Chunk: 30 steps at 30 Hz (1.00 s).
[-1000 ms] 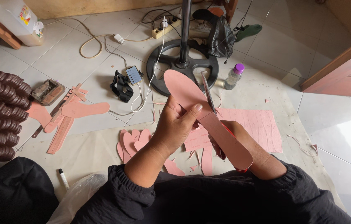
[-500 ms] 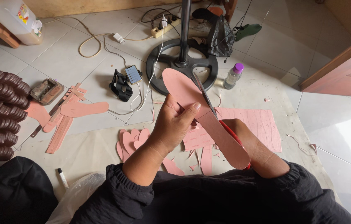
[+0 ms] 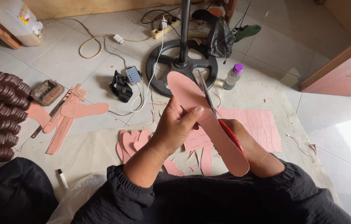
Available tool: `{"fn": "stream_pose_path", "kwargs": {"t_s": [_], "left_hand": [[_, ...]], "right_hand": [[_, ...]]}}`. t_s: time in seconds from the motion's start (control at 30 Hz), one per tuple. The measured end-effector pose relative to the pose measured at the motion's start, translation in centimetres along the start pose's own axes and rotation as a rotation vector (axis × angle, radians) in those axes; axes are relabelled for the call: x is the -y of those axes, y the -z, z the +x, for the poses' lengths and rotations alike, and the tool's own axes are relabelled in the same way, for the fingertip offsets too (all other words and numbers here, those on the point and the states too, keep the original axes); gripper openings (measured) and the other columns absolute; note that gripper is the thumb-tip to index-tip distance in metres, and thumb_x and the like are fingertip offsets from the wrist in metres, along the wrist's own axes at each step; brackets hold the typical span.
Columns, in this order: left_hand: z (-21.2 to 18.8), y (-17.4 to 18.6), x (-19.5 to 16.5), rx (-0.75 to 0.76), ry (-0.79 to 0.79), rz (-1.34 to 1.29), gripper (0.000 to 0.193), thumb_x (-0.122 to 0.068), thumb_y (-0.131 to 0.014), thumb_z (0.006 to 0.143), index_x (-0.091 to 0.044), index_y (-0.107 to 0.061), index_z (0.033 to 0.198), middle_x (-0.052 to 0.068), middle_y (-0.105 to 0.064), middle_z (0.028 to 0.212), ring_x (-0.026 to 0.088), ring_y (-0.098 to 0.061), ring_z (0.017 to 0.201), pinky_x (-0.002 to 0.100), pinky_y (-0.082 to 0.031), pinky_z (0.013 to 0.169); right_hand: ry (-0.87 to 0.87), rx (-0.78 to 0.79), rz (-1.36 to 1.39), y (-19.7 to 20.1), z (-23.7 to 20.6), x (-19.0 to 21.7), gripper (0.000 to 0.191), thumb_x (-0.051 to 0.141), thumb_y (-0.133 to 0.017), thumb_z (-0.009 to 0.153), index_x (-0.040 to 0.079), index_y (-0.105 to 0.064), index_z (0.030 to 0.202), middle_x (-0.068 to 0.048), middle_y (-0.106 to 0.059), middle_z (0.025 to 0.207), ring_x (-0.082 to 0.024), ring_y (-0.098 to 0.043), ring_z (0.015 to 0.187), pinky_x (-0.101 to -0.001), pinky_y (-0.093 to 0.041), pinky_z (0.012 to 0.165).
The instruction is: The person uses red-handled scissors to cut a pink sheet of material along pre-drawn outlines. They cut out several shapes, including a long strip and a larger piece with curved lines, placing the finished pieces on the floor.
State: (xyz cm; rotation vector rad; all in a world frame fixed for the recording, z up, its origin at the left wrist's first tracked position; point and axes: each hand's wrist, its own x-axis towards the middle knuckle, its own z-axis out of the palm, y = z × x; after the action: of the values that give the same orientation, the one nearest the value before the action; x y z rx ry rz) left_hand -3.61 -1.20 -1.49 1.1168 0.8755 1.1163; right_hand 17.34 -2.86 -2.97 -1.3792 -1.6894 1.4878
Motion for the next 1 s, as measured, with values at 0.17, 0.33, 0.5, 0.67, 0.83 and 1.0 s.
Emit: {"fn": "stream_pose_path", "kwargs": {"t_s": [0.17, 0.33, 0.5, 0.67, 0.83, 1.0], "left_hand": [[0.1, 0.0, 0.0, -0.016, 0.037, -0.012, 0.028, -0.021, -0.066, 0.097, -0.003, -0.054, 0.114, 0.004, -0.067, 0.093, 0.007, -0.063, 0.078, 0.026, -0.057, 0.068], [0.0, -0.1, -0.2, -0.001, 0.026, -0.017, 0.029, -0.021, -0.068, 0.097, -0.002, -0.054, 0.114, 0.005, -0.069, 0.093, 0.008, -0.064, 0.078, 0.026, -0.057, 0.07], [0.4, 0.8, 0.1, -0.061, 0.129, -0.074, 0.027, -0.017, -0.069, 0.092, -0.007, -0.058, 0.115, 0.004, -0.069, 0.092, 0.01, -0.062, 0.074, 0.03, -0.055, 0.064], [1.8, 3.0, 1.1, -0.205, -0.009, -0.19, 0.02, -0.018, -0.063, 0.095, -0.009, -0.058, 0.113, 0.001, -0.069, 0.102, 0.012, -0.067, 0.089, 0.032, -0.057, 0.08], [2.2, 2.0, 2.4, -0.386, 0.127, -0.386, 0.024, -0.032, -0.058, 0.098, -0.008, -0.061, 0.099, 0.004, -0.063, 0.081, 0.018, -0.063, 0.069, 0.035, -0.054, 0.065], [5.1, 3.8, 3.0, -0.522, 0.03, 0.177, 0.049, -0.046, -0.055, 0.104, -0.001, -0.063, 0.087, 0.009, -0.061, 0.07, 0.02, -0.06, 0.06, 0.039, -0.05, 0.059]], "right_hand": [[-0.105, -0.029, -0.048, -0.3, 0.7, -1.7, 0.015, 0.011, -0.072, 0.082, -0.002, -0.065, 0.085, -0.008, -0.067, 0.065, -0.015, -0.064, 0.055, -0.0307, -0.051, 0.046], [-0.149, -0.097, 0.033, -0.3, 1.0, -2.6, 0.019, 0.016, -0.065, 0.087, -0.002, -0.068, 0.094, -0.009, -0.07, 0.069, -0.016, -0.065, 0.059, -0.0321, -0.051, 0.05], [-0.004, -0.143, -0.116, 0.0, 1.8, -1.8, 0.031, 0.028, -0.055, 0.095, 0.0, -0.069, 0.096, -0.007, -0.069, 0.075, -0.014, -0.062, 0.069, -0.0314, -0.051, 0.06], [0.026, -0.026, 0.409, 0.8, 0.7, 1.1, 0.041, 0.035, -0.055, 0.099, 0.0, -0.067, 0.083, -0.008, -0.068, 0.072, -0.015, -0.065, 0.065, -0.0314, -0.054, 0.06], [-0.099, -0.098, 0.068, -1.6, -0.2, 2.9, 0.03, 0.02, -0.08, 0.082, 0.001, -0.057, 0.081, -0.01, -0.07, 0.075, -0.015, -0.058, 0.061, -0.0326, -0.047, 0.052], [-0.068, -0.094, -0.094, -1.8, 0.8, 3.1, 0.023, 0.022, -0.078, 0.085, 0.006, -0.062, 0.088, -0.009, -0.075, 0.08, -0.007, -0.061, 0.063, -0.0254, -0.051, 0.055]]}}
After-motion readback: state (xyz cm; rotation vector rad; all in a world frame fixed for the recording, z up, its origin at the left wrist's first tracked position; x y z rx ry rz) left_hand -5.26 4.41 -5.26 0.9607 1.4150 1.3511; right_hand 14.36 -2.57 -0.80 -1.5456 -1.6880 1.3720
